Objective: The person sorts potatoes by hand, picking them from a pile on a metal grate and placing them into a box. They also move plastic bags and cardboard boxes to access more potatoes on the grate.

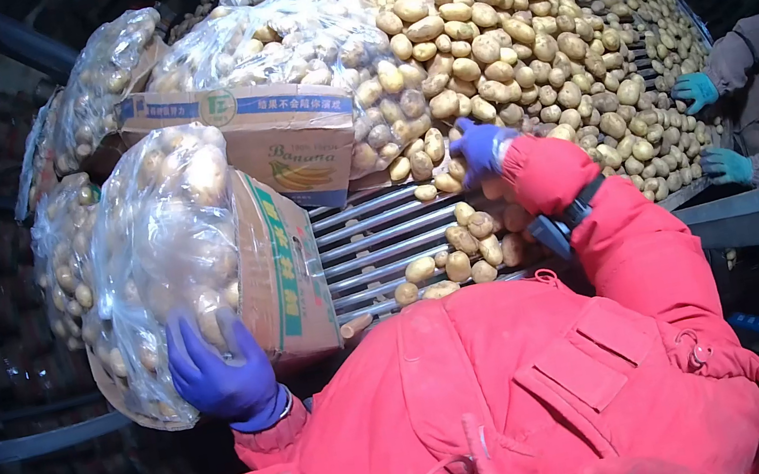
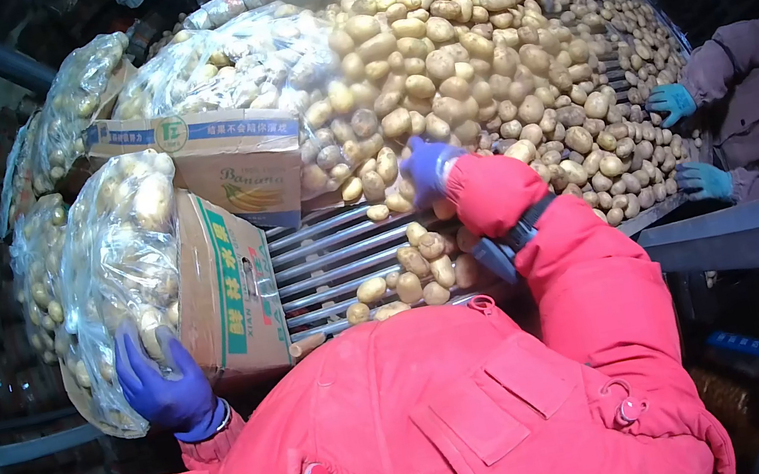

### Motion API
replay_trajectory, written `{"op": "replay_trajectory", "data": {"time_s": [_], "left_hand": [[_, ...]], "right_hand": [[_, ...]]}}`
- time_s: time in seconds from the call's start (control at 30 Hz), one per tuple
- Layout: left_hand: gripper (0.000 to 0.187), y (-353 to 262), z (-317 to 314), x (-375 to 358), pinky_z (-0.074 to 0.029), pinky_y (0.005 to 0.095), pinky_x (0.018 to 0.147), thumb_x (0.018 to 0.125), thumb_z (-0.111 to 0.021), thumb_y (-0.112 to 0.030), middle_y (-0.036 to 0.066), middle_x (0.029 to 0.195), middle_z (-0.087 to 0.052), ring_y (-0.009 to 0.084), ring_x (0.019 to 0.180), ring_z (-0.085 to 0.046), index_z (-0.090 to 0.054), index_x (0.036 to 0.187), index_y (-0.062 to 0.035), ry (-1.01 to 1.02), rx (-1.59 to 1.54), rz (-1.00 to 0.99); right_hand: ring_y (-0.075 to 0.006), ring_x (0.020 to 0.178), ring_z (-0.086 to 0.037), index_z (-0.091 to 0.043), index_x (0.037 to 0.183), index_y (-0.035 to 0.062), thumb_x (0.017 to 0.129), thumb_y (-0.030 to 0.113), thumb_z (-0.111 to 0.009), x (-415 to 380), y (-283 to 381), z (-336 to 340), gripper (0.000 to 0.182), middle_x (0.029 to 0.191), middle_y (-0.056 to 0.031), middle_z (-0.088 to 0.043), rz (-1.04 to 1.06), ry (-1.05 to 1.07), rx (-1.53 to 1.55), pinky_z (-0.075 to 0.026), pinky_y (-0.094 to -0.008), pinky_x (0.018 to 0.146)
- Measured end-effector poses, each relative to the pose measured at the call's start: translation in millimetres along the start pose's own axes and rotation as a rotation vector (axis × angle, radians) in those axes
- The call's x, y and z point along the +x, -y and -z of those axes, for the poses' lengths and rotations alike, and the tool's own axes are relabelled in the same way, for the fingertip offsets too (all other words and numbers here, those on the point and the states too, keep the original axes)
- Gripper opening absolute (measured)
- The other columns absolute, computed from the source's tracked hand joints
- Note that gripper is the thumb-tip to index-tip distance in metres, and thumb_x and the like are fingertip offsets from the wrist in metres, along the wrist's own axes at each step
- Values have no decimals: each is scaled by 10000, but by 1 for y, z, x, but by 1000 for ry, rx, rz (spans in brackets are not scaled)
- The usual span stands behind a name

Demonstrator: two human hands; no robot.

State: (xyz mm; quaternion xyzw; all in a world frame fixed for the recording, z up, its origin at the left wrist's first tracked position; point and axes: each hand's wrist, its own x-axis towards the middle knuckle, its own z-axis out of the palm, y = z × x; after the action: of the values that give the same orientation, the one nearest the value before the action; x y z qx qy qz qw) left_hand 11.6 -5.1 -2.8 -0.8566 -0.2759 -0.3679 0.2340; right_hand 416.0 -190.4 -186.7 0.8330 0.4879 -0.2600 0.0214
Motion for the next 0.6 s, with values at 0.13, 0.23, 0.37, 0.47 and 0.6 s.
{"op": "replay_trajectory", "data": {"time_s": [0.13,0.23,0.37,0.47,0.6], "left_hand": [[372,-2,0,0,-546,456,974,956,-747,-164,175,1259,-707,364,1138,-689,-688,1275,17,-15,-2,-8],[359,-1,0,2,-550,454,968,967,-743,-166,177,1256,-708,366,1132,-692,-690,1272,15,-7,-13,-7],[363,2,-1,-2,-544,455,983,981,-735,-171,184,1265,-706,370,1145,-686,-682,1281,26,14,-2,-13],[394,7,-3,-5,-535,455,1002,996,-717,-183,192,1292,-697,373,1174,-672,-662,1311,46,29,19,-57],[392,14,-7,-9,-529,463,1023,1015,-691,-195,193,1317,-687,378,1187,-664,-658,1328,39,41,33,-64]], "right_hand": [[-450,1304,-597,-694,1351,166,681,509,-888,-69,-11,-35,777,1588,-236,-427,-2,-160,273,-508,-478,1100],[-394,1218,-626,-681,1293,30,730,490,-880,-127,-38,-68,754,1313,-235,-628,88,-408,606,-511,-484,1036],[-265,1070,-659,-701,1164,3,828,453,-825,-221,-39,-67,575,1100,-145,-682,7,-216,1877,-553,-394,909],[-268,1145,-670,-673,1185,32,910,532,-705,-276,-37,-91,571,1128,-164,-688,52,-89,2122,-562,-326,773],[-392,1007,-753,-589,1439,34,990,478,-654,-318,-14,-192,634,1271,-211,-708,32,-245,2470,-597,-387,834]]}}
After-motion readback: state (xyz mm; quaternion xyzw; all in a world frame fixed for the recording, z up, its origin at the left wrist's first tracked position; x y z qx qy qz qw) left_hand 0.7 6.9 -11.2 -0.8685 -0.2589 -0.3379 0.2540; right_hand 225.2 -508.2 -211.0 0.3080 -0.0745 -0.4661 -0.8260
